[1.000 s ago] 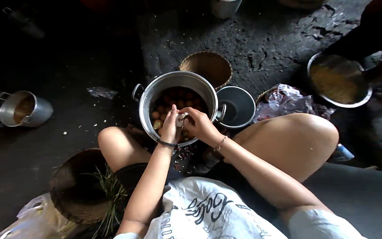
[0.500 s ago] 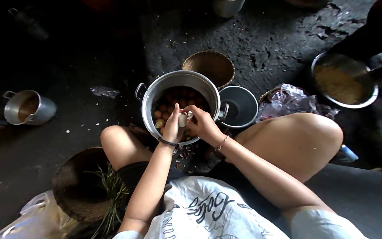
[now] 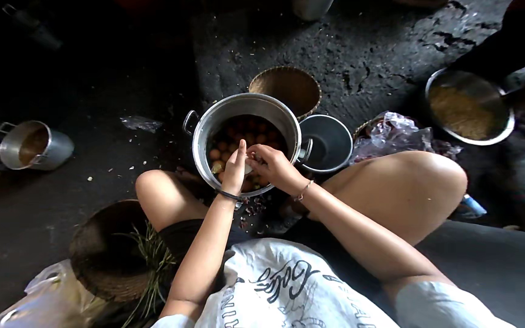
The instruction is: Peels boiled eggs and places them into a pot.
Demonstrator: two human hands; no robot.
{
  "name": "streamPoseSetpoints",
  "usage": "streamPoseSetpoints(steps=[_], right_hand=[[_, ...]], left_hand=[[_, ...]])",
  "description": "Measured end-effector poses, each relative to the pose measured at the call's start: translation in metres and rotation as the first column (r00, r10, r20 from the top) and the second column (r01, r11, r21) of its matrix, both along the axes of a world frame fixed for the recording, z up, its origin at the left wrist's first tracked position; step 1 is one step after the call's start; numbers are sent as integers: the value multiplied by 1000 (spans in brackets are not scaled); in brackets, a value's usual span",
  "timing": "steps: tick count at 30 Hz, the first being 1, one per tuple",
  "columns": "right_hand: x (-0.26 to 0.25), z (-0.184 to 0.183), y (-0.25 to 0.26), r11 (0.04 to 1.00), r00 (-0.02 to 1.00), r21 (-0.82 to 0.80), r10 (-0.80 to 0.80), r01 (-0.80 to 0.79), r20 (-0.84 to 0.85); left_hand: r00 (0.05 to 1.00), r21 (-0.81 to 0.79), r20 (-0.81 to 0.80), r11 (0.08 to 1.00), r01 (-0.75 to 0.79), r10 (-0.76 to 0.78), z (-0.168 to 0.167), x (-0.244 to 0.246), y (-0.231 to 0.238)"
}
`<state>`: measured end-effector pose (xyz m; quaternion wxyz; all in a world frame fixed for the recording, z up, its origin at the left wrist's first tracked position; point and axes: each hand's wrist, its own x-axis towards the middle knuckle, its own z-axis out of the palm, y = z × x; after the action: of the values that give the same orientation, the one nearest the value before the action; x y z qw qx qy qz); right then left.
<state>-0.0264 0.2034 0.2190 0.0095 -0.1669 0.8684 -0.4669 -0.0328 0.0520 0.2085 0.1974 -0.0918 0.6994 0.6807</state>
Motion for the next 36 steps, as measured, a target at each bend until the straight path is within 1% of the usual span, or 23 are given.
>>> streamPoseSetpoints(steps=[3,6,9,11,13,14,15,16,18,20,22,24,25,27,29,30,31,32,34,35,36], right_hand=[[2,1,-4,996,999,87,-16,19,-38],[2,0,-4,988,996,137,-60,69,-73],[0,2,0,974,991,185,-134,132,-6],[-6,3,5,948,979,276,-186,158,79],[-14,5,7,905,960,399,-230,150,162],[-18,7,7,880,950,457,-240,127,200],[-22,9,6,856,940,508,-243,91,240],[-25,10,4,830,927,556,-240,42,288],[-33,10,-2,786,891,614,-226,-72,394],[-38,2,-9,750,857,638,-201,-177,474],[-42,-10,-12,736,836,625,-153,-260,528],[-46,-11,-14,719,830,619,-106,-316,548],[-50,-9,-15,701,828,632,-107,-330,551],[-61,-9,-18,665,837,676,-138,-319,530],[-75,-15,-22,621,850,723,-167,-303,499],[-82,-19,-24,612,850,740,-202,-280,488],[-88,-25,-24,617,846,748,-240,-245,475],[-93,-30,-24,611,839,757,-269,-230,473],[-106,-37,-23,584,828,764,-260,-275,497],[-114,-43,-21,597,839,754,-234,-275,491],[-122,-45,-18,626,864,742,-209,-242,458]], left_hand=[[998,-32,-63,999,-11,9,-3,-1,1],[1000,-42,-17,999,-20,19,-5,-1,1],[997,8,54,998,-54,54,-8,-2,2],[997,32,62,998,-50,48,-10,-7,0],[999,-16,22,1000,24,-23,-12,-16,-8],[997,-73,5,994,84,-83,-11,-22,-13],[987,-164,-3,974,159,-162,-11,-29,-16],[967,-285,7,926,246,-255,-12,-37,-18],[911,-518,41,771,370,-410,-15,-53,-17],[849,-657,110,603,453,-518,-18,-68,-9],[770,-716,272,412,563,-578,-19,-87,2],[730,-749,338,300,591,-594,-27,-100,4],[709,-759,376,240,605,-596,-29,-103,2],[653,-759,479,97,644,-587,-27,-100,-4],[596,-736,574,-35,676,-561,-18,-87,-9],[579,-727,603,-78,682,-550,-12,-80,-11],[564,-721,614,-100,686,-552,-12,-73,-13],[557,-725,600,-97,681,-575,-15,-69,-17],[564,-745,524,-22,667,-639,-20,-64,-29],[566,-745,491,18,667,-662,-15,-60,-33],[573,-750,459,50,660,-679,-10,-56,-37]])
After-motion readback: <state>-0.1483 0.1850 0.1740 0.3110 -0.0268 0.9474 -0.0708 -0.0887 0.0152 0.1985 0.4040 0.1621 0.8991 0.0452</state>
